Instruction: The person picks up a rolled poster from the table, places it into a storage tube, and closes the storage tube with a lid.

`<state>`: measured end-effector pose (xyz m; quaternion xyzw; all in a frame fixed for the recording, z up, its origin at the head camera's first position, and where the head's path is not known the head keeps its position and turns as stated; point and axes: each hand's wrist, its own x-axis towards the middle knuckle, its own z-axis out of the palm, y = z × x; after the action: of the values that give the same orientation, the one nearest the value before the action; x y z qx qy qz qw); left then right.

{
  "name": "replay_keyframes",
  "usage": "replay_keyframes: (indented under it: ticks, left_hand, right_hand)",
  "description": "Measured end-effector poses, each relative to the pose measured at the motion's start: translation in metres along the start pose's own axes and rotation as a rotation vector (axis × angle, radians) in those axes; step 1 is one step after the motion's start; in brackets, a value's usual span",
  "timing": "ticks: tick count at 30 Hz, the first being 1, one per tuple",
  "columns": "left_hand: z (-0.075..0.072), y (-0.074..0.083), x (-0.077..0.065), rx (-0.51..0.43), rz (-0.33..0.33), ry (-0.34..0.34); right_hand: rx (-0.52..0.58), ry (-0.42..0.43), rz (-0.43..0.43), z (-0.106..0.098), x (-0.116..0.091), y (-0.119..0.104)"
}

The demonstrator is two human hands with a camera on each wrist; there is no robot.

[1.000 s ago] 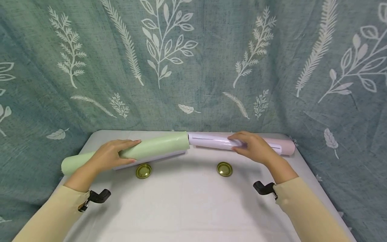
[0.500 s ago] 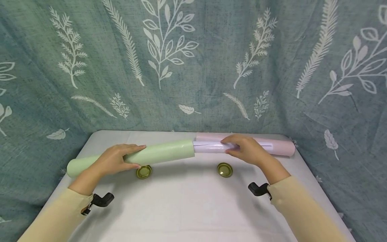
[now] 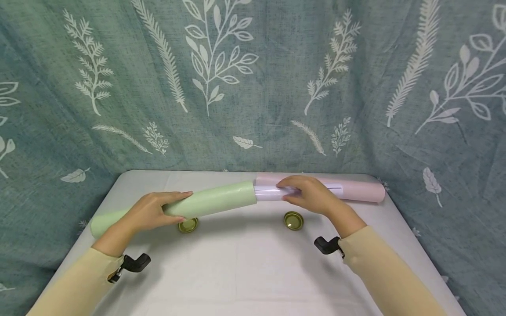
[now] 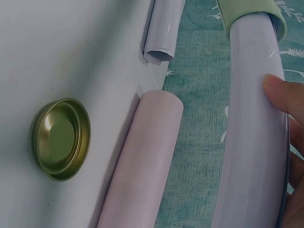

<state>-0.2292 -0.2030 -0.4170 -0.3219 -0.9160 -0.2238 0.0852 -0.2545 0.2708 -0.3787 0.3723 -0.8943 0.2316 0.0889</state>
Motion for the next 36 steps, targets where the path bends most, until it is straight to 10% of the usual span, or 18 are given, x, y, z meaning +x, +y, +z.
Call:
replay_keyframes:
  ticks: [25,36]
  left_hand:
    - [0.005,0.009,0.002,-0.027,-0.036,-0.058]
    - [0.004,0.011,0.002,-0.017,-0.035,-0.053]
  right_hand:
    - [-0.001,-0.034,-0.045,0.026,0.016,-0.023]
    - [-0.003,0.030,0.020,0.004,0.002,-0.013]
